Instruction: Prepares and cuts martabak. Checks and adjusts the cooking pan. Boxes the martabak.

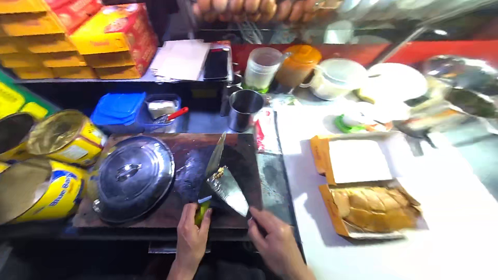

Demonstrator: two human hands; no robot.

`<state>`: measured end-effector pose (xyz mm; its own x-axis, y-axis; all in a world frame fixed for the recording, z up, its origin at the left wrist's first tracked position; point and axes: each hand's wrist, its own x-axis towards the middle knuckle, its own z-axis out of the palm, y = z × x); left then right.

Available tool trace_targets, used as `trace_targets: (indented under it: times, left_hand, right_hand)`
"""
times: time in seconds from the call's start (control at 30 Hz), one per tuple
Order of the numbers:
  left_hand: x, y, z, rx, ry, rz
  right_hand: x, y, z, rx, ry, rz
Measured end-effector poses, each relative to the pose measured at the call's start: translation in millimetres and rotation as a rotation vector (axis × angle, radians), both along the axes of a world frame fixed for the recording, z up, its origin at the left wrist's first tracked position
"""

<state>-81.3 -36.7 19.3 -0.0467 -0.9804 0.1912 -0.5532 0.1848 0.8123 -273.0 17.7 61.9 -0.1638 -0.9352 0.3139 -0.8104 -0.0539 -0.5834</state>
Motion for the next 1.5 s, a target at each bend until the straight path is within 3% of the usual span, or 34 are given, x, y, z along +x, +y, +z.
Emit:
trace_targets:
  times: [0.07,0.13,0.23,0.33,0.43,0.53,0.7,0.9,0.97,1.07,1.13,1.17,1.27,1.4,1.5]
  left_hand:
    - [-30,6,0,-0.105,0.001,-0.098]
    - [-44,20,3,-0.177,-0.059,-0.238]
    - [-41,40,3,-0.148,-0.122,-0.486]
    - [-49,45,-3,-0.095,-0.137,-0.715]
    - [-95,47,3,-0.059,-0.095,-0.850]
    - [-160,51,20,-0.078,-0.092,-0.920]
    - [-237,47,9,-0.363,-0.210,-0.946]
    - [-267,11,9,-0.443,-0.437,-1.048]
    - [-266,1,23,-0.270,-0.448,-1.125]
    - [-267,-19,65,0.410,-0.505,-1.245]
    - [-257,-34,76,0.700,-0.476,-1.252]
    - [-244,-36,79,0.716,-0.443,-1.240]
    - [-179,-30,81,0.467,-0.346,-1.134]
    - [-90,-4,87,0.425,-0.265,-0.833]
    - [-38,10,79,0.471,-0.258,-0.562]
  right_hand:
    - [13,30,4,-0.027,-0.019,-0.162]
    - [-7,48,12,-0.039,-0.086,-0.295]
    - [-82,83,31,0.073,-0.209,-0.467]
    - [-165,130,39,0.242,-0.074,-0.638]
    - [-232,165,47,0.477,0.067,-0.735]
    - [-271,171,66,0.749,0.095,-0.738]
    - [-306,151,97,1.107,0.102,-0.591]
    - [-345,139,122,1.235,0.168,-0.442]
    - [-365,147,124,1.178,0.099,-0.391]
    - [-387,175,133,0.997,-0.169,-0.367]
    - [-388,201,134,0.755,-0.388,-0.347]
    - [-381,210,132,0.635,-0.474,-0.332]
    - [-328,201,120,0.421,-0.556,-0.241]
    - [-195,109,56,0.257,-0.579,-0.039]
    - [-82,27,6,0.248,-0.321,-0.070]
